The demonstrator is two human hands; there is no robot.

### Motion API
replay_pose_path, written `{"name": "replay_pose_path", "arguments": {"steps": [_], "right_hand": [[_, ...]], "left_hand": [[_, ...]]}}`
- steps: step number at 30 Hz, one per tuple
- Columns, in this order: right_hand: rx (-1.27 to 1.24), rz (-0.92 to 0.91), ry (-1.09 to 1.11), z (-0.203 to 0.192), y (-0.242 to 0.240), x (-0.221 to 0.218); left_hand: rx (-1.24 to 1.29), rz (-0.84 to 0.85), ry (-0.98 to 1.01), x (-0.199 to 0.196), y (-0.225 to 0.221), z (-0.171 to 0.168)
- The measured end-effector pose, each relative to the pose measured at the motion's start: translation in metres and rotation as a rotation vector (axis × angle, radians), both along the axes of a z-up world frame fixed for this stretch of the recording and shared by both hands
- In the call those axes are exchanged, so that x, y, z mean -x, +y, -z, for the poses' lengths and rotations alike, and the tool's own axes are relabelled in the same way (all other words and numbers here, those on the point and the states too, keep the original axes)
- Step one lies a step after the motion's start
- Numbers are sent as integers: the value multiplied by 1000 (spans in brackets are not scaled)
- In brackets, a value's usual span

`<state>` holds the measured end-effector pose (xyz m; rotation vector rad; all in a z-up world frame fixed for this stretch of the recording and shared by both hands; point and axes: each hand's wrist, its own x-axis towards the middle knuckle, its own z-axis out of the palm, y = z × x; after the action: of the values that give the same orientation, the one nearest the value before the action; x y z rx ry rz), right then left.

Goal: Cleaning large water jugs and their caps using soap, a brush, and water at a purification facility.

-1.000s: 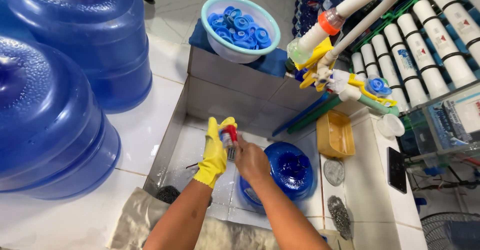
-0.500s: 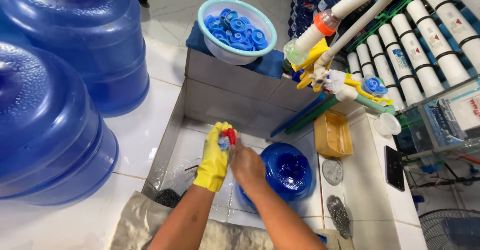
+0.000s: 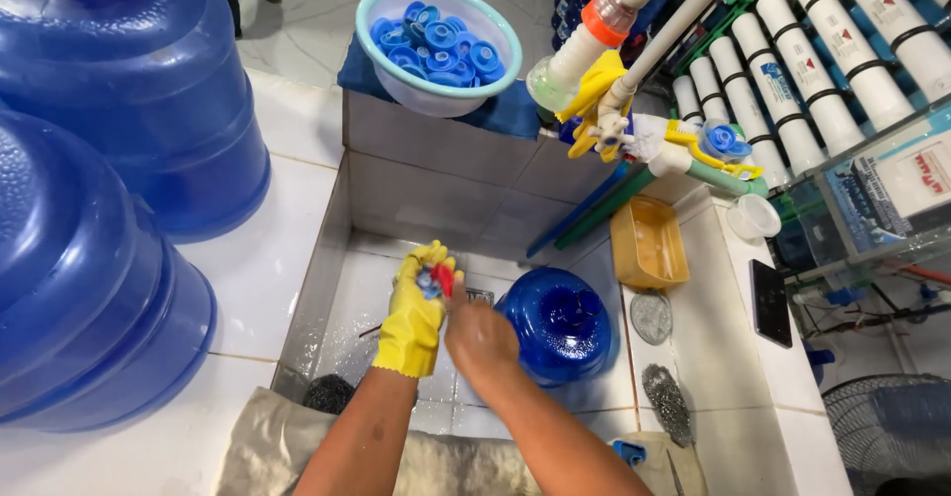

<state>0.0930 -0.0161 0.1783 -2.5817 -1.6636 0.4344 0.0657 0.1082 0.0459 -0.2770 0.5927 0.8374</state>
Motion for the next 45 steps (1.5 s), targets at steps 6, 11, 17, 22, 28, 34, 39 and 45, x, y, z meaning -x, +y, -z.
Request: {"name": "replay_pose_path", "arguments": {"steps": [6, 11, 17, 22, 28, 34, 39, 45], "right_hand": [[74, -19, 86, 5, -6, 2], [9, -39, 250, -23, -13, 10], [-14, -52, 282, -13, -22, 18], [-93, -16, 198, -39, -19, -3], [-87, -95, 244, -46, -23, -9], [-54, -88, 294, -53, -42, 13], [-111, -27, 256, -31, -38, 10], [-149, 5, 173, -8, -36, 10]], "left_hand": [[-232, 31, 105, 17, -3, 20], [-419, 137, 154, 32, -12, 14], [-576, 223, 229, 49, -19, -6], [-591, 385, 566, 24, -19, 18], [-387, 319, 429, 34, -36, -38], [-74, 141, 229, 35, -21, -5], [74, 91, -39, 28, -35, 21], [83, -52, 77, 17, -17, 30]]}}
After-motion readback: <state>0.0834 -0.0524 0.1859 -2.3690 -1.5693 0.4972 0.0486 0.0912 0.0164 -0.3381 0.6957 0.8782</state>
